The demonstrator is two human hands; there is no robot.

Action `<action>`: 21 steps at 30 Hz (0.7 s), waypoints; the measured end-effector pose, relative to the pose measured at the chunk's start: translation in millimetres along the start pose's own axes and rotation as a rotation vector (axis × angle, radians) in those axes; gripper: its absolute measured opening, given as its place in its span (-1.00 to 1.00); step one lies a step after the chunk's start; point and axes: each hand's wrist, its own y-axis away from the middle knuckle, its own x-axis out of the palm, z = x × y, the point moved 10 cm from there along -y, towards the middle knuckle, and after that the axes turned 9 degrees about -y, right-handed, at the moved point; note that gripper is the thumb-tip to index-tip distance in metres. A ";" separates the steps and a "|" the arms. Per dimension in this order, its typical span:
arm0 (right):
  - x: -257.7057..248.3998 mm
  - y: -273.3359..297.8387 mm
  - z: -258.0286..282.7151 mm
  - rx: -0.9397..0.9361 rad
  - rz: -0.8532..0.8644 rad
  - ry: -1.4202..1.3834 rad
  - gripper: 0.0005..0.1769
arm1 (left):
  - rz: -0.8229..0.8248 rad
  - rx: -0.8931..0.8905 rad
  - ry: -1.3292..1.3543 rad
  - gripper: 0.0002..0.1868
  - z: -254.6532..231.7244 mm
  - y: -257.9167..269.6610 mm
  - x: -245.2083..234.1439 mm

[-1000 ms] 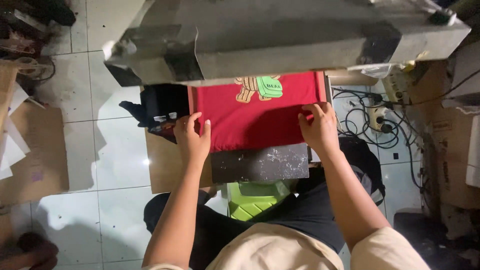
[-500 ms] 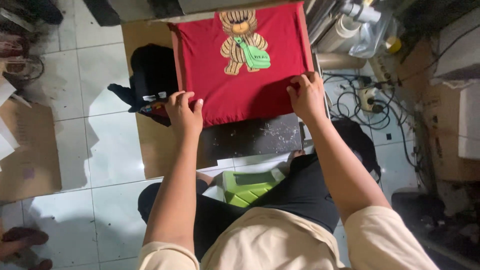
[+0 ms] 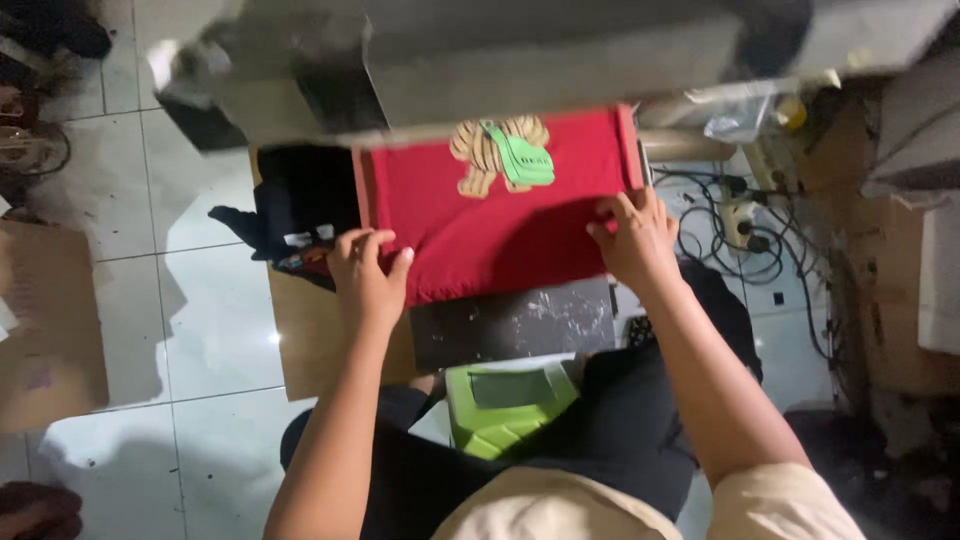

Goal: Unfolding, smoothing, and folding a t-shirt on a heat press platen

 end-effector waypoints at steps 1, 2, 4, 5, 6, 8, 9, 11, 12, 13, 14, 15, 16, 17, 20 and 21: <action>3.9 -1.8 -0.4 -0.008 0.006 0.000 -0.62 | -0.002 -0.010 -0.002 -0.67 2.2 -1.9 0.3; 9.0 -3.7 -2.9 0.010 0.040 -0.017 -0.64 | 0.009 -0.015 -0.003 -0.65 2.9 -4.1 0.6; 12.0 -9.2 -3.3 0.034 0.070 -0.035 -0.66 | 0.023 -0.013 -0.003 -0.64 7.0 -11.5 5.1; 6.6 -8.2 3.4 -0.020 0.053 0.002 -0.64 | 0.020 -0.003 -0.029 -0.62 9.3 -10.6 8.5; 0.9 -4.2 9.5 -0.075 0.036 0.039 -0.62 | 0.016 0.006 -0.055 -0.59 10.9 -7.0 11.6; -3.9 -1.2 13.0 -0.093 0.052 0.046 -0.61 | 0.019 0.000 -0.066 -0.58 9.5 -3.0 13.7; -4.8 -5.5 17.6 -0.123 0.042 0.045 -0.60 | -0.005 0.006 -0.080 -0.58 9.2 -8.3 13.3; -6.8 -7.7 16.7 -0.074 0.051 0.037 -0.59 | -0.005 0.021 -0.102 -0.57 8.7 -9.0 15.1; -3.3 -6.9 12.2 -0.025 0.069 0.032 -0.59 | 0.001 0.029 -0.122 -0.56 10.3 -8.6 19.5; -2.2 -10.5 4.8 -0.025 0.063 0.029 -0.59 | -0.003 0.034 -0.124 -0.56 3.3 -12.2 12.9; -0.9 -12.7 0.6 -0.057 0.035 0.030 -0.61 | 0.001 0.051 -0.089 -0.58 -3.1 -14.2 8.3; 4.5 -6.3 -2.4 -0.089 0.027 0.029 -0.63 | 0.018 0.055 -0.061 -0.60 -5.1 -5.6 1.7; 12.1 -9.5 -5.9 -0.089 0.041 0.023 -0.63 | 0.028 0.046 -0.069 -0.60 -2.7 -6.8 4.4; 8.0 -8.8 -8.5 -0.105 -0.027 -0.102 -0.62 | -0.009 0.033 -0.035 -0.60 -1.6 -3.4 1.4; -2.9 4.0 -1.8 -0.113 -0.152 -0.270 -0.58 | -0.089 -0.013 0.049 -0.58 7.4 6.4 -6.4; -13.9 9.2 -3.2 -0.101 -0.210 -0.300 -0.56 | -0.124 -0.043 0.113 -0.55 7.5 8.4 -5.0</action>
